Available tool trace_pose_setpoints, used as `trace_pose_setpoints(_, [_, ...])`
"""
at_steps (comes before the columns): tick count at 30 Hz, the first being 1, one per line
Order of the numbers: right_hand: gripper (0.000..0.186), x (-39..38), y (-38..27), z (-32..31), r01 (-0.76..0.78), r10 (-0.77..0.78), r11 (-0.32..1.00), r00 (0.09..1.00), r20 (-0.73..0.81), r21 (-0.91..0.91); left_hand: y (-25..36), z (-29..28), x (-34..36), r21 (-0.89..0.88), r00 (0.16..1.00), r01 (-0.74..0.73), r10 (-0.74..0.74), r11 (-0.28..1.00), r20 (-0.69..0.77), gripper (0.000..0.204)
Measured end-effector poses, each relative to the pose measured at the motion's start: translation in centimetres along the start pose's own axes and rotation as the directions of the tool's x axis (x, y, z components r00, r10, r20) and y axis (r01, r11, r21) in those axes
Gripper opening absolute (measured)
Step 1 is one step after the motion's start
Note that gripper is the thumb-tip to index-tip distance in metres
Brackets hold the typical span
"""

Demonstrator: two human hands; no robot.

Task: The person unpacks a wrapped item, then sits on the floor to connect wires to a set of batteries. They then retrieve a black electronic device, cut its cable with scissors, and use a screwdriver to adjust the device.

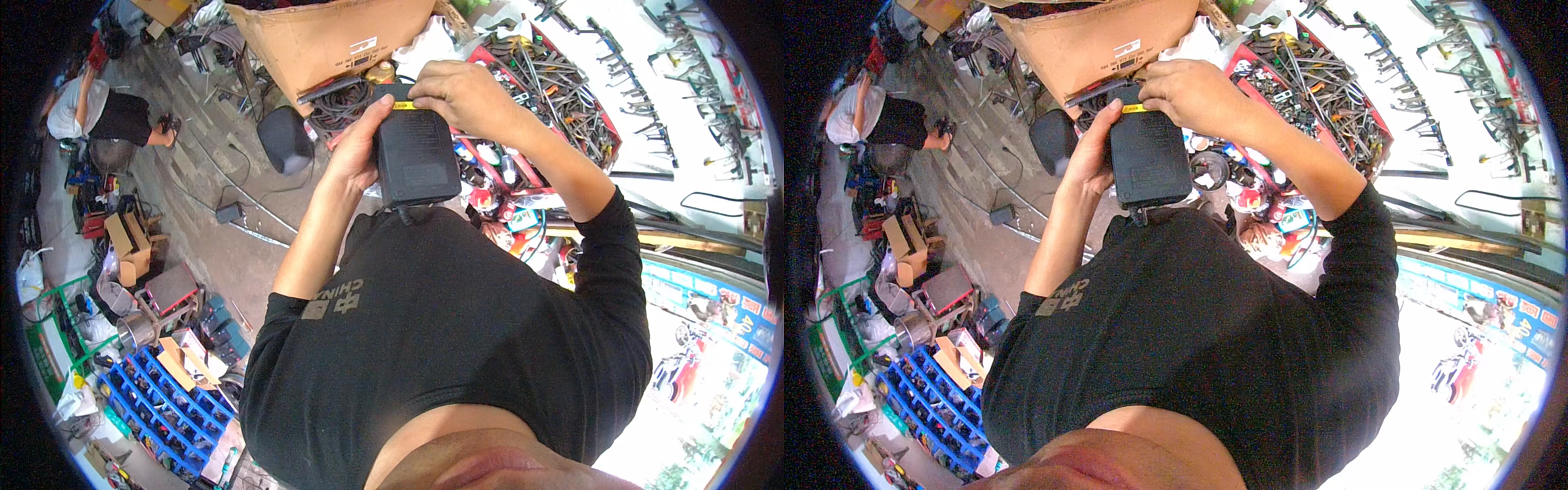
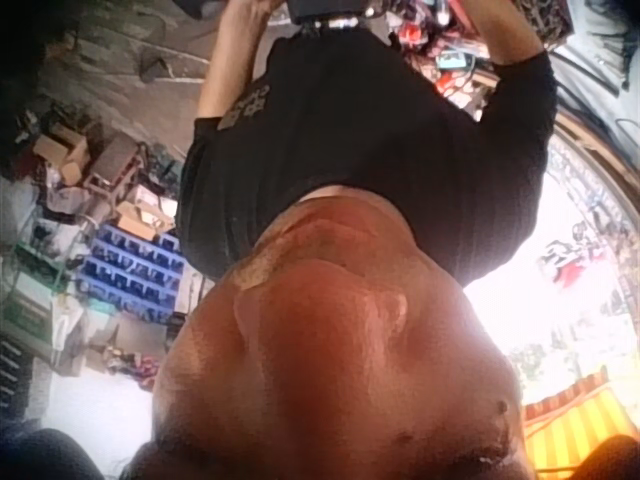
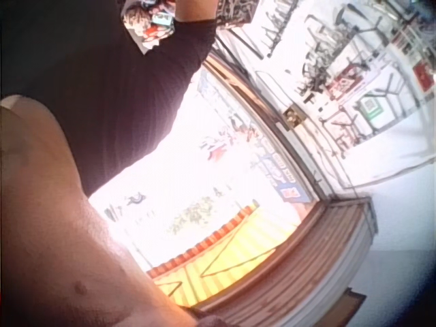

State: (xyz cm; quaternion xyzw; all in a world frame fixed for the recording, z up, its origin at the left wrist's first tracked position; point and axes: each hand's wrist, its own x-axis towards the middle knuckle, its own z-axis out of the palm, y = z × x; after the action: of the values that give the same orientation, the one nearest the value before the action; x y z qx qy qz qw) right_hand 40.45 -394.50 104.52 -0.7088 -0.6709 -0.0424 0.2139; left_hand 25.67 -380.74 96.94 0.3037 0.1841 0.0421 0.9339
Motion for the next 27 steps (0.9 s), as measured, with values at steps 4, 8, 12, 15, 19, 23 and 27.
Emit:
trace_pose_setpoints(4, [0.015,0.0,-0.1,-0.3,-0.045,0.044,0.997,0.999,0.003,0.065,0.3,0.6,-0.3,0.017,1.0,-0.01,0.01,1.0,-0.009,0.042])
trace_pose_setpoints(8, [0.014,-0.1,-0.2,-0.3,-0.061,0.061,0.995,0.998,-0.004,0.082,0.3,0.6,-0.5,0.062,1.0,-0.021,0.022,0.998,-0.007,0.044])
trace_pose_setpoints(12, [0.011,-0.7,-0.7,0.0,-0.046,0.047,0.998,0.998,-0.037,0.036,0.3,0.8,-0.7,0.108,1.0,-0.018,0.019,0.994,-0.008,0.046])
trace_pose_setpoints(15, [0.01,-1.1,-0.8,0.3,-0.045,0.045,0.999,0.998,-0.049,0.0,0.2,0.8,-0.7,0.16,1.0,-0.021,0.024,0.987,-0.018,0.047])
trace_pose_setpoints(19, [0.012,-2.4,-1.7,1.1,-0.001,-0.012,0.994,0.993,-0.115,-0.107,-0.1,1.0,-1.0,0.177,0.999,-0.001,0.01,0.984,-0.05,0.045])
trace_pose_setpoints(23, [0.017,-3.1,-1.1,2.2,-0.014,-0.009,0.98,0.994,-0.113,-0.2,-0.4,0.8,-0.4,0.162,0.998,0.03,-0.02,0.986,-0.061,0.042])
trace_pose_setpoints(27, [0.019,-3.5,-1.2,3.4,-0.027,-0.006,0.975,0.989,-0.148,-0.219,-0.8,0.6,-0.3,0.112,0.997,0.057,-0.05,0.992,-0.063,0.04])
